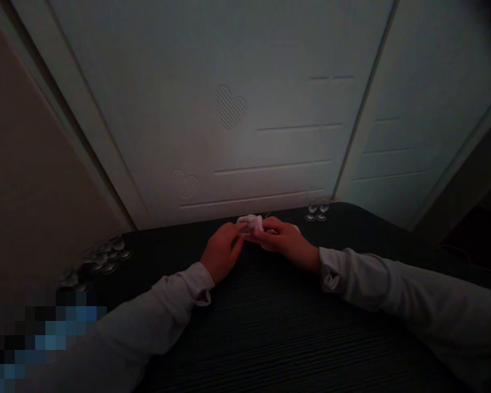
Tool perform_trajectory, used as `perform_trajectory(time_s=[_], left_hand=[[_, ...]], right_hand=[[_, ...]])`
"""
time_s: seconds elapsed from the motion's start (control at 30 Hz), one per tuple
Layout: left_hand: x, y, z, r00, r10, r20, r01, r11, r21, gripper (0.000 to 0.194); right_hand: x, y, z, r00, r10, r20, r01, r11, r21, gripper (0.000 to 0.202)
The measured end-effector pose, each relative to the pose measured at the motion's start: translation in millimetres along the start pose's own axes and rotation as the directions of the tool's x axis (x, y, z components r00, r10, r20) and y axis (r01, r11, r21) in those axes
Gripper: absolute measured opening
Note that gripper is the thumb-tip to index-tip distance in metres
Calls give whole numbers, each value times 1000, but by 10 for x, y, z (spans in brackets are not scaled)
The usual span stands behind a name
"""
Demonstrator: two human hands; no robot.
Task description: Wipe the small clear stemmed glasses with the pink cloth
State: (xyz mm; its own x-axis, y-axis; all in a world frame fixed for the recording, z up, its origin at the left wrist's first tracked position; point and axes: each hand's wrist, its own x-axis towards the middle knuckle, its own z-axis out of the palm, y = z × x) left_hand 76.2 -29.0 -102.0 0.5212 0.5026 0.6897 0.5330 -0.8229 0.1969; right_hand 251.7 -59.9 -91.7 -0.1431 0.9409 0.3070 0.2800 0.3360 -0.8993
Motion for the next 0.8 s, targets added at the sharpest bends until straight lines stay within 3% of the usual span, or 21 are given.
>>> perform_trajectory(time_s=[0.2, 0.47, 0.8], left_hand=[[-33, 26, -9, 996, 93, -2, -93, 995, 41, 24], [-16, 10, -31, 994, 108, -23, -106, 991, 81, 25], [-43, -2, -8, 992, 99, 77, -99, 995, -14, 25]], right_hand=[[11, 61, -8, 997, -35, 62, 33, 999, 33, 21], [-22, 10, -13, 988, -49, 147, 44, 998, 40, 20], [36, 114, -80, 982, -50, 180, 53, 999, -9, 14]])
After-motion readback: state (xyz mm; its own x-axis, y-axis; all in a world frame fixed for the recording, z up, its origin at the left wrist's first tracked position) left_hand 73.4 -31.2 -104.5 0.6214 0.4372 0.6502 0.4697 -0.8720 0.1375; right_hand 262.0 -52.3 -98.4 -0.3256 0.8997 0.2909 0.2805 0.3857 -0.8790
